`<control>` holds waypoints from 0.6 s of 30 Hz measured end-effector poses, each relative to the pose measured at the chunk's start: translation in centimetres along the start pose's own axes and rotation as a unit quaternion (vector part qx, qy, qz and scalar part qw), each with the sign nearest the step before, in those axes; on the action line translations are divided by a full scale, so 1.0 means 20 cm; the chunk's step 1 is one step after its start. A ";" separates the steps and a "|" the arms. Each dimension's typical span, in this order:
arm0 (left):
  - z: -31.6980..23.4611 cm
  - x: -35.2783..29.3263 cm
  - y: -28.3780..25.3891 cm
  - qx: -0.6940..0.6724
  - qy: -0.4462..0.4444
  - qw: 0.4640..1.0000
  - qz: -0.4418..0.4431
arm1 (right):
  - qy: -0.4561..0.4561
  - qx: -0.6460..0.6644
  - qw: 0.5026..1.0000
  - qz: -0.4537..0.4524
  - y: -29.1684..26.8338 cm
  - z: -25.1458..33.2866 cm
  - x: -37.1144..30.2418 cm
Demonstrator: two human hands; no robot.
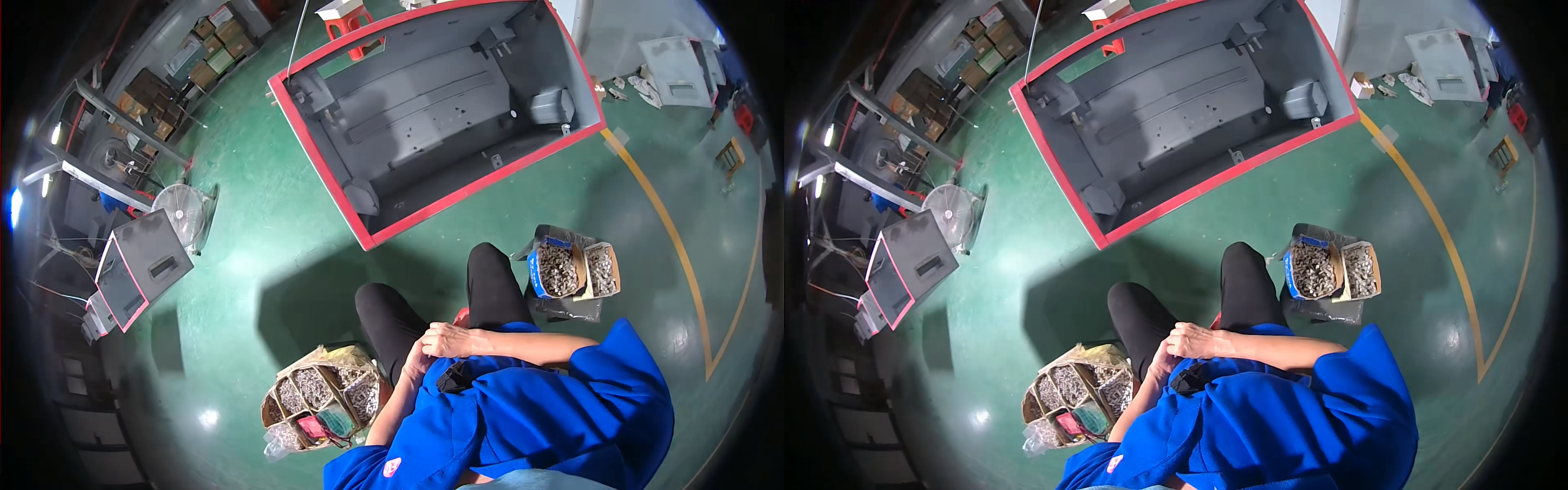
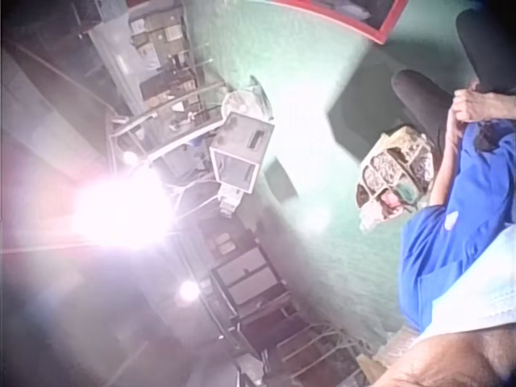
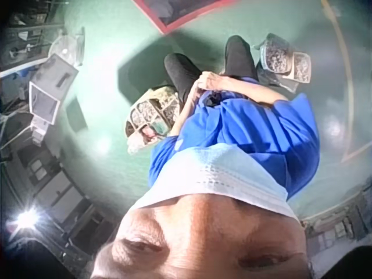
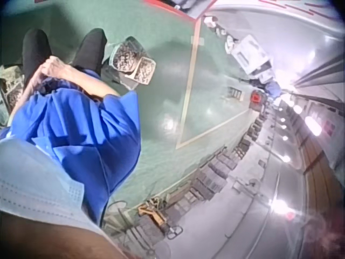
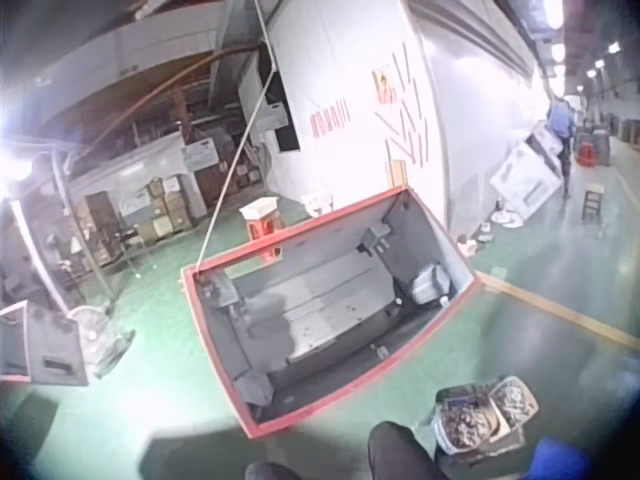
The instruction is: Assembling small metal pins or fasteners into a large metal enclosure on a factory floor.
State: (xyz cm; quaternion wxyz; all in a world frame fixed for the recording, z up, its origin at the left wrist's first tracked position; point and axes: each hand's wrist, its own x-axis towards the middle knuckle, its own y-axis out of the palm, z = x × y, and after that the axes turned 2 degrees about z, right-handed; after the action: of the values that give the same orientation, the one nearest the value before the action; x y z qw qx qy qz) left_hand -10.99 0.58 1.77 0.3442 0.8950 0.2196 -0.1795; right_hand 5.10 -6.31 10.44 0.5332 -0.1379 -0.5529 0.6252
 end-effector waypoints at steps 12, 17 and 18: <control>0.00 0.03 0.02 0.090 0.052 0.994 0.038 | 0.041 0.083 0.993 -0.068 -0.05 0.01 0.01; -0.07 0.09 0.04 0.327 0.211 0.919 0.062 | 0.145 0.265 0.948 -0.100 -0.26 0.09 0.08; -0.31 0.04 0.27 0.020 0.022 0.994 0.109 | 0.181 0.297 0.932 -0.100 -0.33 0.09 0.06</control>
State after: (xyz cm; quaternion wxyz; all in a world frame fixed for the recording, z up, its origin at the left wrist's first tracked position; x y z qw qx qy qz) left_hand -6.38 1.57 8.67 0.3387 0.9241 0.1249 -0.1255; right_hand 6.55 -7.47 17.15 0.7002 -0.0279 -0.2469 0.6693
